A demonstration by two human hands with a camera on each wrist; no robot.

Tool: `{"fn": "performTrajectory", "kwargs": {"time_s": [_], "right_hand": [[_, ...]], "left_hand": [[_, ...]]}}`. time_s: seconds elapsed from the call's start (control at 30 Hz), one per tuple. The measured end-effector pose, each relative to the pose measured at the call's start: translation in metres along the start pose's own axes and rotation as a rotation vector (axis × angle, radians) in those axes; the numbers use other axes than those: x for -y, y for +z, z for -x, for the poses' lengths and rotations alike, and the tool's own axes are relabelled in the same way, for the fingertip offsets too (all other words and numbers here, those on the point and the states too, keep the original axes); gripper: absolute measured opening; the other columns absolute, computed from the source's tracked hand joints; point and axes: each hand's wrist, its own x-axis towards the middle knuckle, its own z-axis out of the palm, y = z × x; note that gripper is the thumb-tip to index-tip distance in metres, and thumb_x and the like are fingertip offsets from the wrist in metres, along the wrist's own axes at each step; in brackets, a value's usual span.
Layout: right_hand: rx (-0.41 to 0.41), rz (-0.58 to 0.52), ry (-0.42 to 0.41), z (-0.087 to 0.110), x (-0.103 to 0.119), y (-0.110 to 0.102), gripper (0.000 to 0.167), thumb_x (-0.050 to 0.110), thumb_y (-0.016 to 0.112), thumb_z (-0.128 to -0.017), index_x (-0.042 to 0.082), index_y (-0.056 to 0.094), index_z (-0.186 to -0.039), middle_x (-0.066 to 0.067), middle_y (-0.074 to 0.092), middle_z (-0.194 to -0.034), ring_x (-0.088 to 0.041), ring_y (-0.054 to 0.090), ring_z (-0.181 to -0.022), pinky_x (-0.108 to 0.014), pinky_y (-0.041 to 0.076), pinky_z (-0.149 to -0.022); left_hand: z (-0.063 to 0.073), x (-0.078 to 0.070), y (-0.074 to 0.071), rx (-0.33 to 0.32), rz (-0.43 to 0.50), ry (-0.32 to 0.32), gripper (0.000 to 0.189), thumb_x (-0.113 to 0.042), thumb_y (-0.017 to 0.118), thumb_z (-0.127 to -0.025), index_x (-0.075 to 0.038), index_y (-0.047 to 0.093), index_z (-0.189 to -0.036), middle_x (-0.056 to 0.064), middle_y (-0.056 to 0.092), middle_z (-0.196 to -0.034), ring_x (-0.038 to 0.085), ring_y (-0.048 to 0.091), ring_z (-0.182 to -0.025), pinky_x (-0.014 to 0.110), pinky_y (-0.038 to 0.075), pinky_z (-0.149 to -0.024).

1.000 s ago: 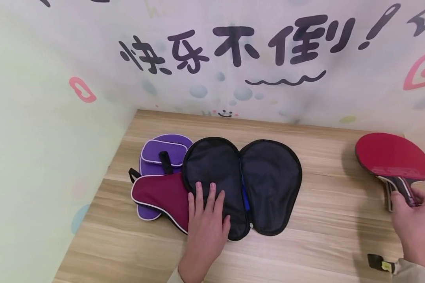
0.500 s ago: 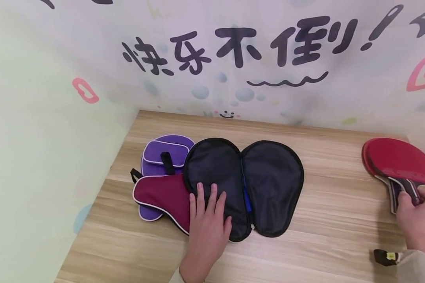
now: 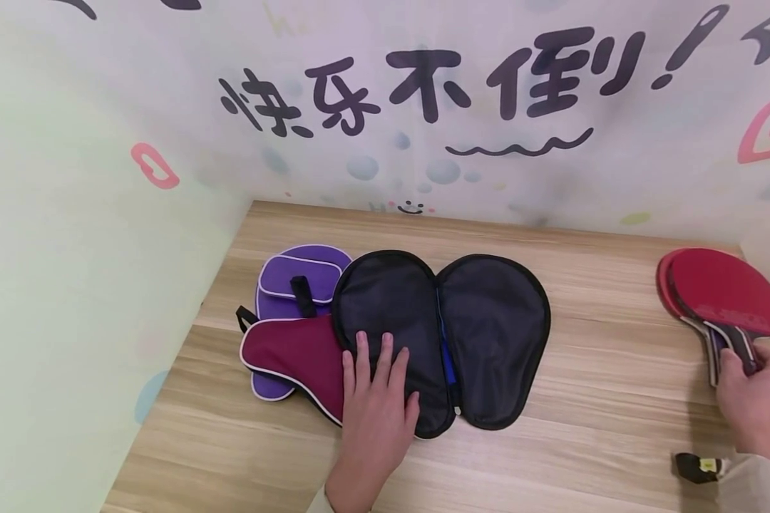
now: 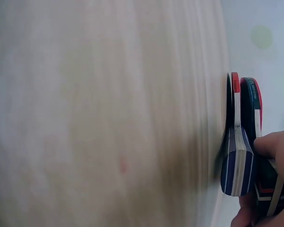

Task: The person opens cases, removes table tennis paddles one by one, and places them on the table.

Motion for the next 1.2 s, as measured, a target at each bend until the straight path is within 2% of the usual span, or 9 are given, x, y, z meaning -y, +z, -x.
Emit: {"fn": "performTrajectory", "kwargs": {"time_s": [0.23,0.37,0.43,0.53,0.7,0.83,0.97,1.1,1.2], "right_hand": [[0.017,0.014,0.008,0.0000,0.0010,-0.0010,0.057,0.025,0.044,-0.102,-0.008,0.044,-0.148,-0.037,0.054,-0.135,-0.026,0.049,-0.080,-0.018,0.025,-0.057],[0.067,0.016,0.059,0.0018,0.0021,-0.0021,0.063,0.026,0.044,-0.102,-0.007,0.033,-0.155,-0.039,0.043,-0.149,-0.050,0.051,-0.114,-0.022,0.036,-0.064],[0.090,0.009,0.083,0.0020,0.0031,-0.0024,0.065,0.027,0.043,-0.103,-0.007,0.029,-0.156,-0.038,0.038,-0.154,-0.052,0.048,-0.127,-0.037,0.050,-0.079],[0.099,-0.003,0.108,0.0020,0.0039,-0.0018,0.066,0.028,0.042,-0.103,-0.007,0.027,-0.157,-0.037,0.034,-0.157,-0.053,0.044,-0.136,-0.059,0.045,-0.103],[0.092,-0.022,0.134,0.0012,0.0003,-0.0027,0.066,0.031,0.038,-0.103,-0.007,0.030,-0.156,-0.038,0.039,-0.153,-0.050,0.047,-0.124,-0.036,0.045,-0.080],[0.124,-0.025,0.155,0.0005,-0.0038,-0.0046,0.065,0.028,0.031,-0.102,-0.007,0.026,-0.157,-0.039,0.038,-0.152,-0.050,0.045,-0.120,-0.041,0.043,-0.081],[0.139,-0.010,0.136,-0.0008,-0.0052,-0.0044,0.065,0.025,0.030,-0.101,-0.007,0.025,-0.157,-0.039,0.039,-0.151,-0.049,0.044,-0.119,-0.031,0.034,-0.072],[0.116,-0.019,0.133,0.0011,-0.0033,-0.0035,0.065,0.024,0.033,-0.100,-0.008,0.026,-0.157,-0.039,0.039,-0.151,-0.049,0.044,-0.119,-0.030,0.033,-0.074],[0.088,-0.033,0.152,0.0062,0.0037,-0.0044,0.066,0.024,0.031,-0.099,-0.006,0.022,-0.158,-0.039,0.033,-0.155,-0.052,0.041,-0.128,-0.046,0.044,-0.091]], "left_hand": [[0.0002,0.0001,0.0002,-0.005,0.002,-0.001,0.062,-0.036,0.074,-0.091,-0.017,0.054,-0.146,0.010,0.040,-0.163,0.043,0.009,-0.160,0.064,0.014,-0.126],[0.0002,0.0004,0.0007,-0.012,-0.003,0.000,0.062,-0.036,0.074,-0.090,-0.017,0.054,-0.146,0.010,0.040,-0.163,0.043,0.010,-0.160,0.064,0.014,-0.126],[0.0002,0.0005,0.0008,-0.014,-0.009,0.000,0.062,-0.036,0.075,-0.090,-0.017,0.054,-0.146,0.010,0.041,-0.163,0.043,0.010,-0.160,0.064,0.014,-0.126],[0.0004,0.0007,0.0013,-0.015,-0.013,0.001,0.062,-0.036,0.075,-0.090,-0.017,0.055,-0.146,0.010,0.041,-0.163,0.043,0.010,-0.160,0.064,0.014,-0.126],[0.0005,0.0003,0.0014,-0.013,-0.008,-0.001,0.062,-0.036,0.074,-0.090,-0.017,0.055,-0.145,0.010,0.041,-0.163,0.042,0.010,-0.160,0.064,0.014,-0.126],[0.0006,-0.0002,0.0010,-0.016,-0.009,-0.001,0.062,-0.035,0.075,-0.090,-0.017,0.055,-0.145,0.010,0.041,-0.163,0.042,0.010,-0.160,0.063,0.014,-0.126],[0.0005,0.0001,0.0011,-0.018,-0.015,-0.002,0.062,-0.035,0.075,-0.090,-0.017,0.055,-0.145,0.010,0.041,-0.163,0.042,0.010,-0.160,0.063,0.014,-0.126],[0.0006,-0.0001,0.0015,-0.013,-0.013,-0.001,0.061,-0.036,0.075,-0.090,-0.017,0.055,-0.145,0.010,0.041,-0.163,0.042,0.010,-0.160,0.063,0.014,-0.126],[0.0008,-0.0004,0.0018,-0.006,-0.011,0.000,0.061,-0.036,0.074,-0.090,-0.017,0.055,-0.145,0.010,0.040,-0.164,0.042,0.009,-0.160,0.064,0.013,-0.126]]}}
